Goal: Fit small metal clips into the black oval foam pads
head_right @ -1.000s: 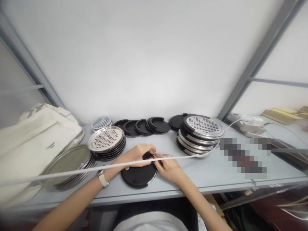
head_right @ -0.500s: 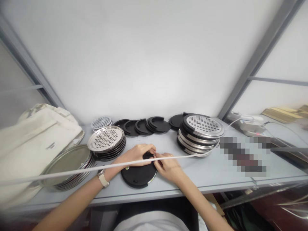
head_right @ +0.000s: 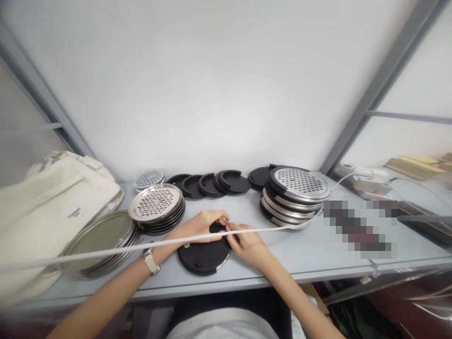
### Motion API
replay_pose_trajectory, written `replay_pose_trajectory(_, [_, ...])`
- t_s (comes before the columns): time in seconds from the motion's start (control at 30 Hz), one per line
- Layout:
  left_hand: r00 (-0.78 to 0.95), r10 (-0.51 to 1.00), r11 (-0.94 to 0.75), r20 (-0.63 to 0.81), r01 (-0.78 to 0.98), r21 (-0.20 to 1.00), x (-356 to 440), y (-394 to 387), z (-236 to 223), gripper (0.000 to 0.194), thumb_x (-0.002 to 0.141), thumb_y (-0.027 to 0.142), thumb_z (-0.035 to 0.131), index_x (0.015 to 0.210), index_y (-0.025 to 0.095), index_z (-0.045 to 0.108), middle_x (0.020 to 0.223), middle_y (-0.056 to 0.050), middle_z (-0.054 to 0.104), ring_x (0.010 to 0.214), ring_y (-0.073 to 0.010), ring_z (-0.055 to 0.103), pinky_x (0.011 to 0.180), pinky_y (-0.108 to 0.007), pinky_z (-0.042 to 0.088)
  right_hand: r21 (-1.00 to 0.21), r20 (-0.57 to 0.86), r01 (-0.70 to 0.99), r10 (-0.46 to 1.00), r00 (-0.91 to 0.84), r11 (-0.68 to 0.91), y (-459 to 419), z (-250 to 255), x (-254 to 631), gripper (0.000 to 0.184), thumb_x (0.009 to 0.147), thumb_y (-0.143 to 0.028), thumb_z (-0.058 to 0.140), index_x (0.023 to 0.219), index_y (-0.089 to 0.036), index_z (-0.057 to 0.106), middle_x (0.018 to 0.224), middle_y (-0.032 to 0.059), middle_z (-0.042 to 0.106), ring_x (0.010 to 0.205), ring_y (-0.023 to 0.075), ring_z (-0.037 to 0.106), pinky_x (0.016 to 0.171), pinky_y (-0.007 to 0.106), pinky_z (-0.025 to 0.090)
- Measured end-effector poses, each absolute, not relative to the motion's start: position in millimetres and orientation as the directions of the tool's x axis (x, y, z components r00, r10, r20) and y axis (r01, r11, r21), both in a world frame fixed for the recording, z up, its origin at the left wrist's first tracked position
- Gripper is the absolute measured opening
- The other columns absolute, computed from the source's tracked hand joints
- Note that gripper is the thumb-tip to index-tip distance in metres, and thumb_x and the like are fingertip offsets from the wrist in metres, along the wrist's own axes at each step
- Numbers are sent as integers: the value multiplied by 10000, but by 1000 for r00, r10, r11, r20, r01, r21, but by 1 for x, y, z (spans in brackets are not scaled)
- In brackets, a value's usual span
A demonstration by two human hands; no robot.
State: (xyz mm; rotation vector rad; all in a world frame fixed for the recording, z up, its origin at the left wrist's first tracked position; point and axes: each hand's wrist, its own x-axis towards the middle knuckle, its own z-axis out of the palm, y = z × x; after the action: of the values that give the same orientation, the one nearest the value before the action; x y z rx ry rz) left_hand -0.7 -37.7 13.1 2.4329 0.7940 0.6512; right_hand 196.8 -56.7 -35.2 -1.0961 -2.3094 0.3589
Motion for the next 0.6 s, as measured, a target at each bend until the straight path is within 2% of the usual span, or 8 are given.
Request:
replay_pose_trajectory(0.1, [713, 640, -708, 285, 403, 580, -1, -37, 13, 215, 800, 162, 567, 1009, 194, 527, 968, -33, 633, 866, -158, 603, 770, -240, 451, -514, 354, 591, 781, -514, 622, -57, -34, 196, 265, 943, -267, 355, 823, -179, 574, 679, 41, 624, 559, 148, 536, 565, 247, 368])
replay_pose_trajectory(0.23, [717, 639, -707, 280, 403, 582, -1, -37, 12, 220, 798, 170, 566, 1014, 193, 534, 973, -36, 634, 866, -161, 602, 782, -250, 454, -533, 345, 582, 786, -513, 614, -56, -34, 196, 276, 946, -272, 352, 804, -180, 571, 699, 44, 638, 567, 148, 542, 568, 247, 374])
replay_pose_trajectory(0.6, [720, 644, -684, 260, 389, 617, 0, -36, 12, 219, 790, 162, 567, 1002, 197, 527, 958, -27, 633, 861, -157, 599, 784, -254, 454, -468, 345, 638, 791, -506, 612, -58, -35, 197, 277, 951, -276, 339, 841, -177, 573, 676, 45, 629, 557, 159, 541, 570, 261, 366])
